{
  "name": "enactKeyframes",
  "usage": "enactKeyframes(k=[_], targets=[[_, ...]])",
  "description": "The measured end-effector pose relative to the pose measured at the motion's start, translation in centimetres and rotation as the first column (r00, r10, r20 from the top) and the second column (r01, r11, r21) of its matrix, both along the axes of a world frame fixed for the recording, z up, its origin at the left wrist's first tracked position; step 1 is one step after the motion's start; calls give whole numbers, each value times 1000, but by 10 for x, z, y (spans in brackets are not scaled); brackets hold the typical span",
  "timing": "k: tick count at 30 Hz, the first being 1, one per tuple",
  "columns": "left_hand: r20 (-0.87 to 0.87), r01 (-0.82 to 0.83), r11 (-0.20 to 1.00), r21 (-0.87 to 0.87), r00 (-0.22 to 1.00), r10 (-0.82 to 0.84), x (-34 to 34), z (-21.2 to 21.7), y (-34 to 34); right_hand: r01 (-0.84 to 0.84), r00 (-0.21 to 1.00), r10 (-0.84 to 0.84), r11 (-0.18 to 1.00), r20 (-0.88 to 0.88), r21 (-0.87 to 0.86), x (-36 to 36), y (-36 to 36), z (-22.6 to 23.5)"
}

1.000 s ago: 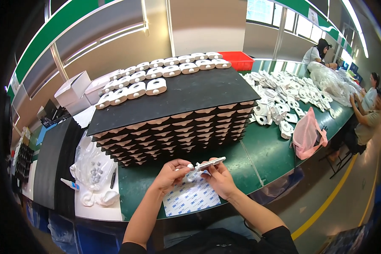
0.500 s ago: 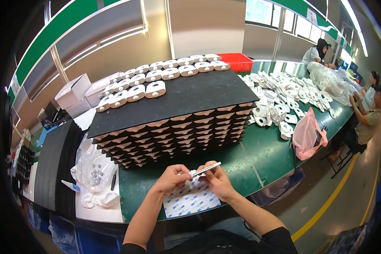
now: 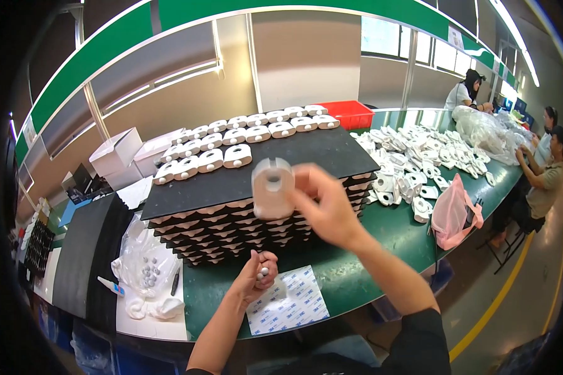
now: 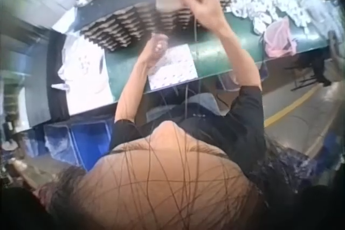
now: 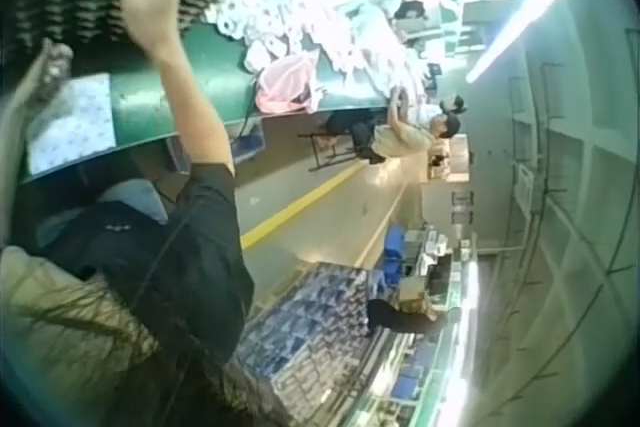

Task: Assembling small plastic light fixture components on an industrial assembly line.

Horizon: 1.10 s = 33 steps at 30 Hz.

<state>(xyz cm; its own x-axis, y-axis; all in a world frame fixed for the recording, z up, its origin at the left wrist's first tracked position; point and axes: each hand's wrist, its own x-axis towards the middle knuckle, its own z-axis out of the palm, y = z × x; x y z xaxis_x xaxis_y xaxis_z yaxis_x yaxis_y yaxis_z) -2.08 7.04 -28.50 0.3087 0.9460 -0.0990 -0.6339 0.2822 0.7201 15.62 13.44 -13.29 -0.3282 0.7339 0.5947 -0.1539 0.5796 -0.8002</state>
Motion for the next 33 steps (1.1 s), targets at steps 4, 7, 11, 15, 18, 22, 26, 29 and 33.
enactKeyframes(k=[4, 7, 11, 15, 18, 22, 26, 29, 33], targets=[[139, 21, 984, -178, 990, 4, 3, 15, 3, 263, 922, -293, 954, 255, 145, -1, 73, 39], [216, 29, 975, -220, 976, 20, -1, 7, 5, 280, 865, -227, 959, 448, -54, -17, 117, 43], [204, -13, 960, -279, 976, 73, -1, 5, 3, 308, 827, -170, 934, 536, -180, -38, 134, 48], [143, -20, 966, -259, 988, 58, 1, 2, 5, 290, 822, -145, 939, 551, -185, -29, 143, 45], [92, -26, 965, -260, 994, 52, 2, 6, 7, 289, 828, -146, 939, 541, -188, 5, 130, 62], [33, -65, 966, -251, 997, 76, 0, 6, 5, 390, 794, -357, 920, 492, 39, 88, 126, 61], [26, -60, 967, -247, 997, 68, 4, 11, 4, 563, 366, -748, 651, 553, 508, 206, 133, 13], [24, -65, 970, -233, 997, 72, 3, 9, 3, 624, -157, -639, 526, 753, 577, 256, 116, -41], [21, -52, 976, -211, 998, 58, 6, 10, 4, 571, -360, -600, 463, 714, 678, 276, 93, -107]])
